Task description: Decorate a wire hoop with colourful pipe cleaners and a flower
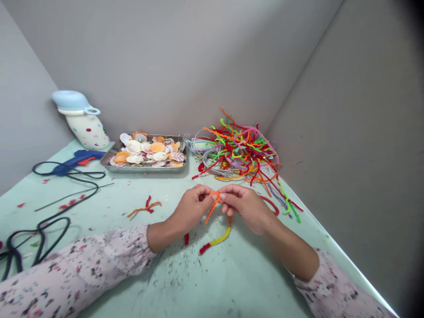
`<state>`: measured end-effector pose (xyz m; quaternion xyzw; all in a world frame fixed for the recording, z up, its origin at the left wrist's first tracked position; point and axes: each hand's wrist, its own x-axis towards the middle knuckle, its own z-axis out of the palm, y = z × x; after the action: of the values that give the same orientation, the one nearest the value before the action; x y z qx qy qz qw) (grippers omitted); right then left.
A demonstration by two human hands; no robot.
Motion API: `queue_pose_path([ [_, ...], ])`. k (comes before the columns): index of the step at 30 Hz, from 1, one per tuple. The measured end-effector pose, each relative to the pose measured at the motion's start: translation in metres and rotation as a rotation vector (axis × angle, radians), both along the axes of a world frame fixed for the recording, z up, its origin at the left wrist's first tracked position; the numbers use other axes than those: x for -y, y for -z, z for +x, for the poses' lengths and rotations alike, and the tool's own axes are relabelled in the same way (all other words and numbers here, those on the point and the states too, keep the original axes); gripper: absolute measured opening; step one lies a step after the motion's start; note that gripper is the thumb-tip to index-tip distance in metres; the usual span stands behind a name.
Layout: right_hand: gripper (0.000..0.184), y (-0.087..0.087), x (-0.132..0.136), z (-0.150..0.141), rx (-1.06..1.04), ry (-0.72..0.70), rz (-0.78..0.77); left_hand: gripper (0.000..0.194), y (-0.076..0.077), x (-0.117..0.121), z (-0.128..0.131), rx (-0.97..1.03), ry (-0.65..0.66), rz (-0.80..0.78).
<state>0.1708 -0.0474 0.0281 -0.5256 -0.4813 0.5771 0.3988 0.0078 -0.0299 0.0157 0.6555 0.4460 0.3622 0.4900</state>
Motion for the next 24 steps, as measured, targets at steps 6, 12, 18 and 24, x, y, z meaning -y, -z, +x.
queue_pose_path([
  [6,0.019,-0.001,0.003,-0.003,0.049,0.012,0.019,0.018,0.001,-0.001,0.000,0.031,0.001,-0.033],
  [12,0.020,0.001,0.003,-0.003,0.105,0.018,0.066,0.019,0.001,-0.001,-0.001,0.103,0.036,-0.084],
  [18,0.020,0.005,0.003,-0.005,0.164,0.044,0.095,0.018,0.005,-0.003,-0.001,0.102,0.046,-0.133],
  [24,0.024,0.010,0.006,-0.007,0.230,0.048,0.160,0.012,0.005,-0.004,0.000,0.163,0.036,-0.155],
])
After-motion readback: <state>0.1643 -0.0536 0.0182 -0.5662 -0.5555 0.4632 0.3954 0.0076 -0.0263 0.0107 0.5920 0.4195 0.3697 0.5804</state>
